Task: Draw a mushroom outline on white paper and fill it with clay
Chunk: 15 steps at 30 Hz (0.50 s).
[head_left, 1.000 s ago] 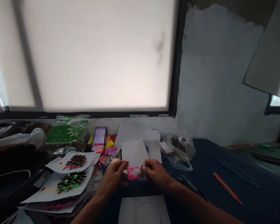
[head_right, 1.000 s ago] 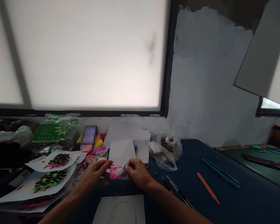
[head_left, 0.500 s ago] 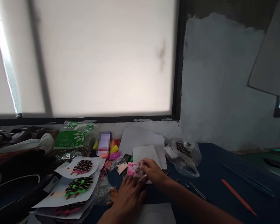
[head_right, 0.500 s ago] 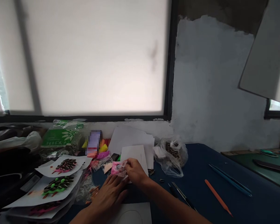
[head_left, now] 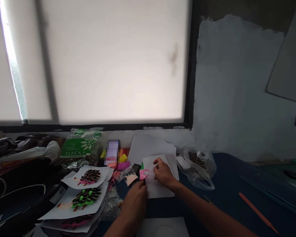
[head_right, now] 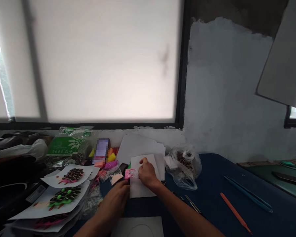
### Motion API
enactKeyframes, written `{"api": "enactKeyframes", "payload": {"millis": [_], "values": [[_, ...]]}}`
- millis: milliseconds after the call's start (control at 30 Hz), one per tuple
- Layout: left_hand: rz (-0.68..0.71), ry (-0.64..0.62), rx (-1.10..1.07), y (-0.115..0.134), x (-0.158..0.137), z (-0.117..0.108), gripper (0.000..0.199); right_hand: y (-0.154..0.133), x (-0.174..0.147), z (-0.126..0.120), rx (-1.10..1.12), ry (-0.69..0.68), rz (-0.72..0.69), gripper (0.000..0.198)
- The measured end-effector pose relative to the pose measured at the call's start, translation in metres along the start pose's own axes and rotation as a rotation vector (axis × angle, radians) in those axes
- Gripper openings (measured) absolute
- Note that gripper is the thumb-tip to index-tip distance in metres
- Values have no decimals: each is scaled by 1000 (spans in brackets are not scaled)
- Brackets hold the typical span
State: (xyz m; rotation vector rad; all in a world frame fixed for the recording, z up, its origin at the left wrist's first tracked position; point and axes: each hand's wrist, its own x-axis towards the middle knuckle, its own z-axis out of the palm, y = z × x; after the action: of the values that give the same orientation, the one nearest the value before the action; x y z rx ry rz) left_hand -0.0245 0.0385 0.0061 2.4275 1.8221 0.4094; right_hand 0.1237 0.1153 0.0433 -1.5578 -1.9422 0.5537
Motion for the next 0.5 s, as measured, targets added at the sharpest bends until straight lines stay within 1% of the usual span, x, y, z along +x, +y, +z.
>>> {"api": "enactKeyframes", "payload": {"millis": [100,200,267,367,500], "values": [[-48,55,17,-18,2,-11,47,2,-3,-1,-83,-12,-35,28],[-50,43,58,-26,1,-17,46,0,-10,-1,-169,-47,-84,26],[-46,30,96,-24,0,-18,44,-3,-15,0,-225,-76,-117,25],[-66,2,161,-15,-2,-22,34,-6,-22,0,-317,-113,-146,24],[-88,-34,237,-5,-4,-26,20,-10,-28,0,-436,-111,-161,21]]}}
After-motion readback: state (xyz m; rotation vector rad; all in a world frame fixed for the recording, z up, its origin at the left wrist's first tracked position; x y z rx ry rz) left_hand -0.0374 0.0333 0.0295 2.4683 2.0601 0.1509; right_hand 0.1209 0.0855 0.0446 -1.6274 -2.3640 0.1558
